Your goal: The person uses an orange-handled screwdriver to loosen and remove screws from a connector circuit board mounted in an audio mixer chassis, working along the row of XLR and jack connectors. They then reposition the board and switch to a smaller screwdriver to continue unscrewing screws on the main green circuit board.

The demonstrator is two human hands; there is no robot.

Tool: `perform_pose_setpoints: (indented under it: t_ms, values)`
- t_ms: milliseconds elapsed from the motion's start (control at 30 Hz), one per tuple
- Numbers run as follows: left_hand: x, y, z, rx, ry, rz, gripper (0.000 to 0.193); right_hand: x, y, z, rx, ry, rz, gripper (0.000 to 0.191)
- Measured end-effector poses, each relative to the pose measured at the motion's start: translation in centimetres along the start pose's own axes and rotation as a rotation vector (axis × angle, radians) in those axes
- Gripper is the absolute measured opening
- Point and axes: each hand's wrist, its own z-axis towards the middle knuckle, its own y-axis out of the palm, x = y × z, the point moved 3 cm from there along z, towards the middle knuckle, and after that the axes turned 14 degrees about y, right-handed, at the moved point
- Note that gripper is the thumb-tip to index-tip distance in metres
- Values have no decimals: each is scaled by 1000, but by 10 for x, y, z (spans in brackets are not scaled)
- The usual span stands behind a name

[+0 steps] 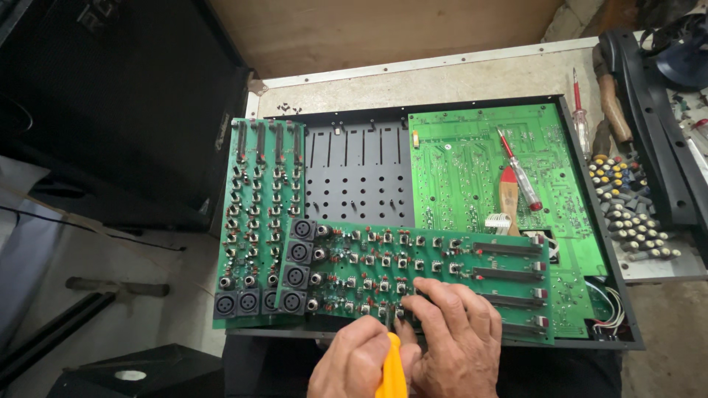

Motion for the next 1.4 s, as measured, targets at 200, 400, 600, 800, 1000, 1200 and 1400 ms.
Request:
perform_pose_setpoints:
  t_ms: [200, 400, 600, 800, 1000, 1200, 1400]
  values:
    - [0, 2, -1, -47, 14, 10, 35, -2, -1, 0, -18, 20, 1, 36]
    - [0, 5, -2, 18, -116, -28, 31, 2, 1, 1, -2, 3, -12, 35]
    - [-5, -8, -5, -33, -174, -123, 33, -5, 7, -5, 6, -7, -21, 35]
    - [-20, -36, -11, 6, -74, -176, 36, -29, 21, -24, 31, -48, -37, 32]
    - [-32, -78, -21, 16, 6, -203, 34, -52, 34, -46, 43, -118, -77, 27]
    - [-39, -112, -46, 3, -30, -206, 29, -50, 53, -65, 57, -317, -187, 26]
    - [-46, -128, -64, 8, -8, -149, 20, -33, 67, -71, -12, -498, -370, 30]
